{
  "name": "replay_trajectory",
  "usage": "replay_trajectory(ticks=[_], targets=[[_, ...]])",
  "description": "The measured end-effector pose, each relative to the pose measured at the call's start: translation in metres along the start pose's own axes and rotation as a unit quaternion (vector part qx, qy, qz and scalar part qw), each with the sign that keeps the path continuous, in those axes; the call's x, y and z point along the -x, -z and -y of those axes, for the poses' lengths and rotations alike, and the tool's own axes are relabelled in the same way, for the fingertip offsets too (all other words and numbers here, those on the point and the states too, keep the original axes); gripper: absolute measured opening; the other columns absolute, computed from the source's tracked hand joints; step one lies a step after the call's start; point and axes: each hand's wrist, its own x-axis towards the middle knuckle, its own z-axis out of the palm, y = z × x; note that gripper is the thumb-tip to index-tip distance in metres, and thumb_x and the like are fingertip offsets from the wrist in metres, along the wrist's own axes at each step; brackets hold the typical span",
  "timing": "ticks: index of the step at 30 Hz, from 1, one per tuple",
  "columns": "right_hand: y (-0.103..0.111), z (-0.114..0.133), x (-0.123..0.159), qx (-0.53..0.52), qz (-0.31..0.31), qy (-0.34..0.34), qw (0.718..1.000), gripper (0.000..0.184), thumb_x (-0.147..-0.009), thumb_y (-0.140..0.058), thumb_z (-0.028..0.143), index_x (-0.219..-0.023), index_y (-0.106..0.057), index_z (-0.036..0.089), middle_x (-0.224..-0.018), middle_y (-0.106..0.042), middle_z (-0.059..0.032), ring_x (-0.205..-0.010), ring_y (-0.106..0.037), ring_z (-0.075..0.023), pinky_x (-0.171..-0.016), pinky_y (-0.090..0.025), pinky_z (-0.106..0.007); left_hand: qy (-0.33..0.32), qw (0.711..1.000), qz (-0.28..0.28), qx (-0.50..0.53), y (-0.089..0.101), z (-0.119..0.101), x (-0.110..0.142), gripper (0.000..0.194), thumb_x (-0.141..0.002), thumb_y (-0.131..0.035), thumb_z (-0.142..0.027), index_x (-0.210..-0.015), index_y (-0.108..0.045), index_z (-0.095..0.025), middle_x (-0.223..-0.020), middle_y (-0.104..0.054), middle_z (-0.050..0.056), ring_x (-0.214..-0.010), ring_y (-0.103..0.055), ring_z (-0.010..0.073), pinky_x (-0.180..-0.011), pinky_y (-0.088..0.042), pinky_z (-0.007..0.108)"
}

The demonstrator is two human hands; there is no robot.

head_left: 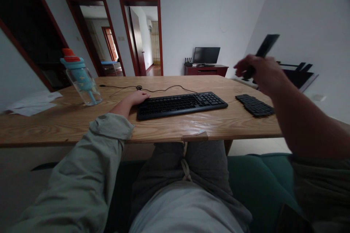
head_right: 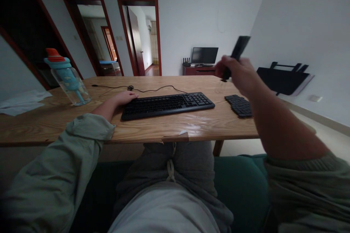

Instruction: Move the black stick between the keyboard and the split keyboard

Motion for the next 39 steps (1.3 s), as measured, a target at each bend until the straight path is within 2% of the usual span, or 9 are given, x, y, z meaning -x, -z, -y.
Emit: replay_trajectory(ticks=[3,5,7,9,11,17,27,32,39], targets=[[-0.078,0.022,-0.026,-0.115,0.019,0.02,0.993,0.03,-0.102,-0.055,0.034,-0.083,-0.066,0.013,-0.07,-0.061,-0.0007,-0.063,-0.056,-0.0072,-0.058,-0.042,-0.019,-0.005,1.0,0.003,-0.009,0.0,0.004,-0.003,0.029,-0.082,-0.055,-0.042,-0.066,-0.066,-0.02,-0.083,-0.073,0.01,-0.085,-0.066,0.0297,-0.084,-0.052,0.041],[-0.13,0.024,-0.038,-0.186,0.023,-0.021,0.982,0.023,-0.097,-0.067,0.033,-0.083,-0.062,0.016,-0.068,-0.058,0.0023,-0.061,-0.055,-0.0062,-0.059,-0.045,-0.018,-0.014,1.0,0.011,-0.014,-0.001,0.007,-0.005,0.03,-0.083,-0.054,-0.042,-0.067,-0.066,-0.02,-0.082,-0.071,0.01,-0.082,-0.064,0.0288,-0.082,-0.052,0.04],[-0.176,0.014,-0.042,-0.266,0.024,-0.07,0.961,0.029,-0.092,-0.075,0.039,-0.082,-0.058,0.018,-0.065,-0.055,0.0041,-0.058,-0.054,-0.0061,-0.06,-0.049,-0.019,-0.023,0.999,0.018,-0.015,-0.002,0.008,-0.006,0.032,-0.084,-0.053,-0.044,-0.067,-0.066,-0.02,-0.08,-0.071,0.009,-0.08,-0.064,0.0279,-0.08,-0.051,0.039],[-0.209,-0.003,-0.04,-0.318,0.037,-0.121,0.94,0.037,-0.088,-0.078,0.048,-0.081,-0.057,0.019,-0.063,-0.054,0.0046,-0.056,-0.053,-0.0068,-0.058,-0.052,-0.02,-0.025,0.999,0.017,-0.013,-0.003,0.008,-0.006,0.033,-0.083,-0.054,-0.046,-0.067,-0.067,-0.02,-0.078,-0.07,0.007,-0.079,-0.063,0.0273,-0.079,-0.051,0.037],[-0.228,-0.023,-0.034,-0.338,0.036,-0.162,0.926,0.043,-0.083,-0.081,0.053,-0.079,-0.057,0.019,-0.06,-0.054,0.0045,-0.054,-0.053,-0.0071,-0.056,-0.053,-0.021,-0.023,1.0,0.009,-0.007,-0.003,0.007,-0.005,0.033,-0.082,-0.055,-0.046,-0.068,-0.069,-0.02,-0.078,-0.071,0.006,-0.08,-0.064,0.0271,-0.078,-0.05,0.036],[-0.23,-0.055,-0.025,-0.328,-0.012,-0.188,0.926,0.048,-0.072,-0.089,0.054,-0.077,-0.057,0.019,-0.055,-0.055,0.0053,-0.049,-0.054,-0.0068,-0.052,-0.053,-0.02,-0.021,1.0,0.013,-0.002,-0.004,0.006,-0.005,0.033,-0.086,-0.055,-0.042,-0.069,-0.07,-0.018,-0.079,-0.072,0.008,-0.078,-0.064,0.0273,-0.077,-0.051,0.039],[-0.234,-0.056,-0.023,-0.309,-0.039,-0.175,0.934,0.044,-0.078,-0.085,0.053,-0.072,-0.058,0.018,-0.054,-0.056,0.0034,-0.049,-0.054,-0.0074,-0.05,-0.054,-0.02,-0.045,0.999,0.008,-0.026,-0.002,0.008,-0.007,0.036,-0.083,-0.051,-0.047,-0.069,-0.069,-0.02,-0.083,-0.073,0.01,-0.083,-0.065,0.0295,-0.084,-0.052,0.04],[-0.232,-0.054,-0.021,-0.309,-0.05,-0.192,0.93,0.043,-0.079,-0.085,0.052,-0.074,-0.059,0.017,-0.054,-0.055,0.0038,-0.049,-0.054,-0.0071,-0.051,-0.057,-0.02,-0.035,0.999,0.003,-0.019,-0.003,0.01,-0.008,0.033,-0.081,-0.055,-0.047,-0.067,-0.069,-0.02,-0.083,-0.074,0.01,-0.084,-0.066,0.0298,-0.083,-0.052,0.039],[-0.236,-0.057,-0.021,-0.305,-0.077,-0.184,0.931,0.045,-0.08,-0.083,0.054,-0.074,-0.06,0.016,-0.056,-0.054,0.0038,-0.049,-0.053,-0.0066,-0.052,-0.055,-0.02,-0.021,0.999,0.012,-0.045,-0.004,0.012,-0.01,0.035,-0.086,-0.051,-0.045,-0.078,-0.072,-0.019,-0.089,-0.075,0.008,-0.088,-0.066,0.0266,-0.081,-0.052,0.034]])
